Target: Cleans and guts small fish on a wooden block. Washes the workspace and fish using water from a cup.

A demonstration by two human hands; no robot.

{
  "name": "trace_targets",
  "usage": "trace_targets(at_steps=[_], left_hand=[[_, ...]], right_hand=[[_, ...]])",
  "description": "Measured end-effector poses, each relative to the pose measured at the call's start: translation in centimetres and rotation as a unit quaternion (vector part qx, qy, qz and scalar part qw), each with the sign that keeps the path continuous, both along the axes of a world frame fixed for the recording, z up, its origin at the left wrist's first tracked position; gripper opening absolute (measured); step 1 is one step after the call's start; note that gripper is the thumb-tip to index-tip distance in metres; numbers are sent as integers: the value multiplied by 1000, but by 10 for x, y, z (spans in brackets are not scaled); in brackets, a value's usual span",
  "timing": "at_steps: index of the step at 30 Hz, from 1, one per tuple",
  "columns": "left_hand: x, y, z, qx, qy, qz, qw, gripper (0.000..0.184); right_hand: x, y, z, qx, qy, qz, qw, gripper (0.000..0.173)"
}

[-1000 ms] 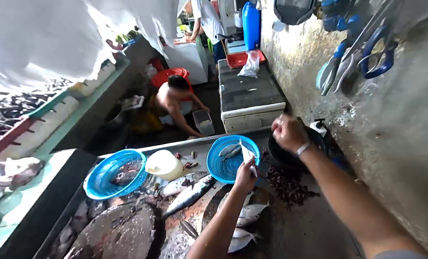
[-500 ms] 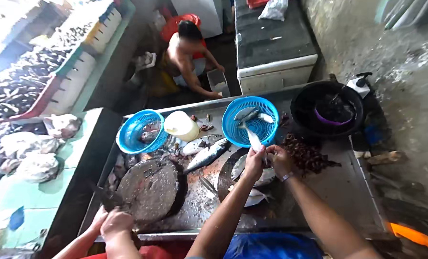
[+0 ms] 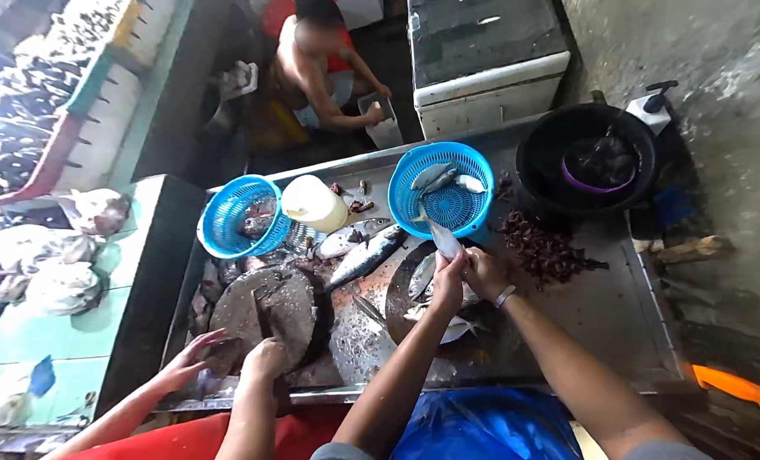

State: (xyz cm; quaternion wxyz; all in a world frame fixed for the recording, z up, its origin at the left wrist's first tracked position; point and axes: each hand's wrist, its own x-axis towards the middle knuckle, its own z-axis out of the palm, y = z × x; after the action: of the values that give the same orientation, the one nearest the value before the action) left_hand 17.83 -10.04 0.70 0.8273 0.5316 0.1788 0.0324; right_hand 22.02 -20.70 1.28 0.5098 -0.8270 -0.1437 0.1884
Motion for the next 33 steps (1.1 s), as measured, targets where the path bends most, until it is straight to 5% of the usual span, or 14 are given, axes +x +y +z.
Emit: trace_targets(at_steps=[8,12,14,19,25,28,30,31,33], left_hand=[[-1,20,-2,149,-14,-48,988,44],[7,40,9,121,40,-104,986,38],[12,38,18,71,66,-85,992,36],[32,18,28,-23,136,40,990,30],[46,63,6,165,155,37,973,31],[37,96,-1,250,180,-28,951,38],[24,108,5,300,190,-81,931,40],[15,109,12,330,199,-111,916,44],[5,109,21,390,202,-159,884,52]], right_hand=[[-5,17,-2,-138,-139,-8,981,18],[12,1,15,22,88,108,990,26],[15,-7,15,42,49,130,989,23],[-1,-18,2,78,-178,4,981,15],[-14,-64,13,164,-158,-166,959,30],[-3,-106,9,-67,-231,-208,948,29],[12,-129,-12,-296,-90,-192,931,29],[16,-135,-26,-323,-7,-195,926,41],[16,-128,-30,-285,-13,-207,936,47]])
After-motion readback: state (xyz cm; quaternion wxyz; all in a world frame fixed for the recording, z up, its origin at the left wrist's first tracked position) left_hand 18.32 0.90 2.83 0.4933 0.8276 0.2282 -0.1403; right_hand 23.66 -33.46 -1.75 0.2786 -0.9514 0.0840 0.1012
